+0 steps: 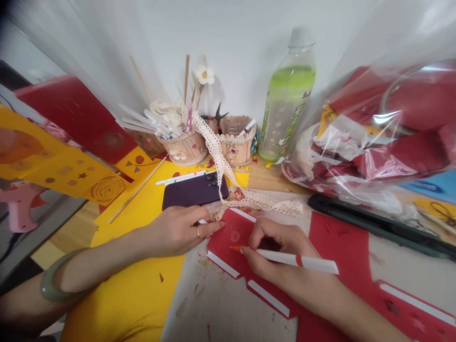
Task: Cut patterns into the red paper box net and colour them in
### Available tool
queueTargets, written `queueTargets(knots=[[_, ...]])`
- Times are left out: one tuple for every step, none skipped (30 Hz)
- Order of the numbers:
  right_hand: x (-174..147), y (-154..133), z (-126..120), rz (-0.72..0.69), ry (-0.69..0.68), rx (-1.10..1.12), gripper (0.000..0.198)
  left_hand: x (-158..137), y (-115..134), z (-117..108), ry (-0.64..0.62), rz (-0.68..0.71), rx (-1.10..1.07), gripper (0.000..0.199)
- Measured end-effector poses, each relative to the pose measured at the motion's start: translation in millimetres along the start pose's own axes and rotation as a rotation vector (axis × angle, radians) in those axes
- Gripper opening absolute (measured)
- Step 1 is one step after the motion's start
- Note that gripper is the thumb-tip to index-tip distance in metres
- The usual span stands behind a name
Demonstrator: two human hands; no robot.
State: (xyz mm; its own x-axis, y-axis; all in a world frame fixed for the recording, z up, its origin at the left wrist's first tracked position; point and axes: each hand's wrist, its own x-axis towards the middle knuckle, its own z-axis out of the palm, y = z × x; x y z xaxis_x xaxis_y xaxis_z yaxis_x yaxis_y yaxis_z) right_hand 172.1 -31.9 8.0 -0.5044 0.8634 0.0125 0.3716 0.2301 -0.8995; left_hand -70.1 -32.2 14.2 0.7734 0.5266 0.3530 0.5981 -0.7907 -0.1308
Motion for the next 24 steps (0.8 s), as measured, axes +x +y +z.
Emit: queueTargets(knots=[[-0.3, 0.4, 0.3, 0.006, -0.008, -0.001, 0.023, -0.1, 0.0, 0.2, 0.002, 0.002, 0.002, 0.027], [-0.4, 0.5, 0.6, 0.011, -0.022, -0.005, 0.023, -0.2, 0.0, 0.5, 0.003, 0.002, 0.004, 0.027], [-0.3, 0.5, 0.8, 0.014, -0.033, -0.009, 0.024, -0.4, -0.1, 0.7, 0.002, 0.003, 0.004, 0.026], [-0.1, 0.4, 0.9, 0.014, -0.044, -0.012, 0.024, -0.6, -0.1, 0.9, 0.000, 0.003, 0.004, 0.026], [0.1, 0.2, 0.9, 0.011, -0.052, -0.012, 0.024, -0.8, -0.2, 1.0, -0.003, 0.002, 0.003, 0.025], [0.4, 0.0, 0.8, 0.006, -0.055, -0.010, 0.025, -0.9, -0.2, 1.1, -0.007, 0.002, 0.002, 0.025], [0.7, -0.2, 0.6, -0.001, -0.047, -0.006, 0.026, -1.1, -0.2, 1.1, -0.009, 0.001, 0.002, 0.024], [1.0, -0.5, 0.3, -0.009, -0.038, -0.003, 0.026, -1.2, -0.1, 1.2, -0.012, 0.001, 0.001, 0.024], [1.1, -0.8, -0.2, -0.015, -0.030, -0.004, 0.026, -1.3, -0.1, 1.2, -0.013, 0.001, -0.001, 0.024], [1.2, -1.2, -0.7, -0.019, -0.026, -0.007, 0.026, -1.4, 0.0, 1.3, -0.012, 0.000, -0.003, 0.023], [1.2, -1.6, -1.3, -0.019, -0.021, -0.014, 0.026, -1.5, 0.1, 1.4, -0.010, 0.001, -0.006, 0.023], [1.1, -2.1, -1.9, -0.017, -0.022, -0.018, 0.026, -1.6, 0.1, 1.5, -0.007, 0.001, -0.009, 0.023], [1.0, -2.6, -2.4, -0.011, -0.021, -0.021, 0.025, -1.7, 0.1, 1.5, -0.004, 0.000, -0.011, 0.023], [0.9, -3.0, -2.7, -0.004, -0.015, -0.020, 0.025, -1.7, 0.0, 1.6, -0.002, 0.002, -0.013, 0.023], [0.7, -3.4, -2.9, -0.001, -0.003, -0.017, 0.024, -1.7, -0.1, 1.6, 0.001, 0.002, -0.015, 0.023], [0.7, -3.6, -2.9, 0.000, 0.010, -0.010, 0.023, -1.7, -0.2, 1.6, 0.003, 0.002, -0.017, 0.023], [0.7, -3.5, -2.7, 0.000, 0.024, -0.003, 0.022, -1.6, -0.3, 1.5, 0.006, 0.001, -0.020, 0.023], [0.7, -3.2, -2.3, -0.001, 0.033, 0.000, 0.022, -1.5, -0.4, 1.3, 0.008, -0.001, -0.023, 0.023], [0.7, -2.7, -1.9, -0.001, 0.039, 0.001, 0.021, -1.3, -0.4, 1.1, 0.011, -0.003, -0.026, 0.023], [0.8, -1.9, -1.4, -0.002, 0.048, 0.001, 0.021, -1.2, -0.3, 0.8, 0.011, -0.005, -0.029, 0.023], [0.7, -1.1, -1.0, -0.001, 0.053, -0.001, 0.021, -1.1, -0.2, 0.6, 0.010, -0.008, -0.031, 0.023], [0.6, -0.3, -0.7, 0.000, 0.052, -0.006, 0.021, -1.1, -0.1, 0.4, 0.007, -0.009, -0.033, 0.023], [0.4, 0.3, -0.6, -0.002, 0.047, -0.012, 0.022, -1.2, 0.0, 0.3, 0.005, -0.008, -0.034, 0.022], [0.2, 0.8, -0.7, -0.001, 0.042, -0.018, 0.022, -1.4, 0.1, 0.3, 0.003, -0.008, -0.035, 0.022]])
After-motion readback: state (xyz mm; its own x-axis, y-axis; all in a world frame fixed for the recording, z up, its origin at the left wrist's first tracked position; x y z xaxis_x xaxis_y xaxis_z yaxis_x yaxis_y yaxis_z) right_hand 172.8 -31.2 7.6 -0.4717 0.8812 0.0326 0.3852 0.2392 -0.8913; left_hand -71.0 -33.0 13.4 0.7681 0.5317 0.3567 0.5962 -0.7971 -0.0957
